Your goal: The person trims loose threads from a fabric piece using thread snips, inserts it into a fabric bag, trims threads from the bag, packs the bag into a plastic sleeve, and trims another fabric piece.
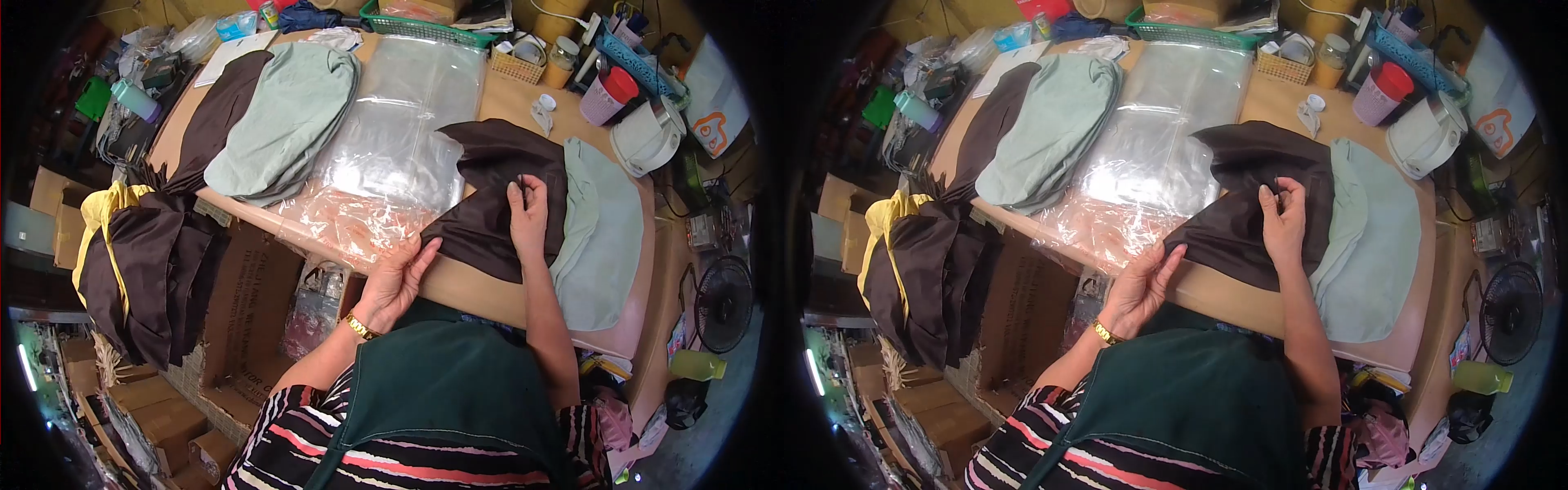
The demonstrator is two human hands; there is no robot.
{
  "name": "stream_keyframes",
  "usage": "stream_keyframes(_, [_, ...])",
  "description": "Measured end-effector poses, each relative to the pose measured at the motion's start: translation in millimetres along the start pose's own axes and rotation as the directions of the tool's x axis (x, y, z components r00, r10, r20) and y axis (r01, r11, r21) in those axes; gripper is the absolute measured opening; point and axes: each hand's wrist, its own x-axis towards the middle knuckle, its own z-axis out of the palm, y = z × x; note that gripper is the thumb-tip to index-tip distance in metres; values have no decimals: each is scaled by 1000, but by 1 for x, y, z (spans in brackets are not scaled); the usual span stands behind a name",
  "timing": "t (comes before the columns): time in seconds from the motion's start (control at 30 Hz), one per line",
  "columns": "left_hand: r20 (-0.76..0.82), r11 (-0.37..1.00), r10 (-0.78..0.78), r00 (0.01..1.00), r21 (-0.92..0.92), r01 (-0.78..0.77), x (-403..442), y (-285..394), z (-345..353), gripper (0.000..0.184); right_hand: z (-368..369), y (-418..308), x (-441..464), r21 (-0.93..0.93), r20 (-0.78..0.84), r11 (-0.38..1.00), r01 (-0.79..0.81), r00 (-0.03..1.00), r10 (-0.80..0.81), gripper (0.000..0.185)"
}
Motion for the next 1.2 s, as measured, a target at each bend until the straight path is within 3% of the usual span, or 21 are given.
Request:
stream_keyframes(0.07, [30, 999, 0, 1000, -44, 1, -5, 5, 8, 20, -4, -27, -4, -101, 25, 993, -55, 998, 57, 19])
stream_keyframes(0.13, [61, 996, -7, 998, -86, 12, -6, 9, 13, 18, 3, -78, -17, -342, 179, 907, 247, 964, -195, 19])
stream_keyframes(0.17, [136, 996, 3, 991, -85, 9, -6, 11, 13, 17, 3, -99, -24, -402, 266, 852, 336, 933, -242, 21])
stream_keyframes(0.23, [214, 997, 11, 977, -81, 6, -5, 12, 17, 15, 4, -123, -33, -450, 351, 787, 423, 894, -280, 23])
stream_keyframes(0.3, [295, 999, 4, 956, -39, 8, -4, 13, 22, 14, 7, -134, -39, -455, 457, 622, 637, 767, -450, 23])
stream_keyframes(0.43, [413, 997, 42, 910, 37, -63, -4, 11, 28, 14, 10, -138, -43, -466, 476, 478, 744, 666, -574, 24])
stream_keyframes(0.73, [513, 970, 128, 849, 115, -215, -7, 2, 34, 14, 12, -137, -42, -466, 510, 398, 790, 608, -608, 17])
stream_keyframes(0.87, [489, 963, 124, 863, 152, -224, -6, 0, 31, 14, 13, -139, -43, -456, 513, 400, 795, 602, -612, 17])
stream_keyframes(0.93, [528, 959, 111, 842, 166, -230, -3, -2, 25, 7, 13, -144, -44, -463, 535, 433, 774, 633, -559, 28])
stream_keyframes(1.07, [513, 958, 101, 852, 182, -223, -8, -3, 25, 8, 11, -136, -46, -433, 561, 508, 744, 664, -494, 20])
stream_keyframes(1.13, [508, 979, 128, 852, 72, -190, -9, -2, 31, 9, 15, -133, -42, -358, 374, 809, 467, 865, -334, 26])
stream_keyframes(1.17, [510, 979, 132, 850, 68, -193, -11, -2, 35, 9, 16, -129, -40, -331, 295, 907, 258, 942, -161, 29])
stream_keyframes(1.2, [445, 944, 164, 881, 187, -270, -13, -1, 40, 9, 11, -110, -37, -256, 233, 960, 116, 971, -55, 30])
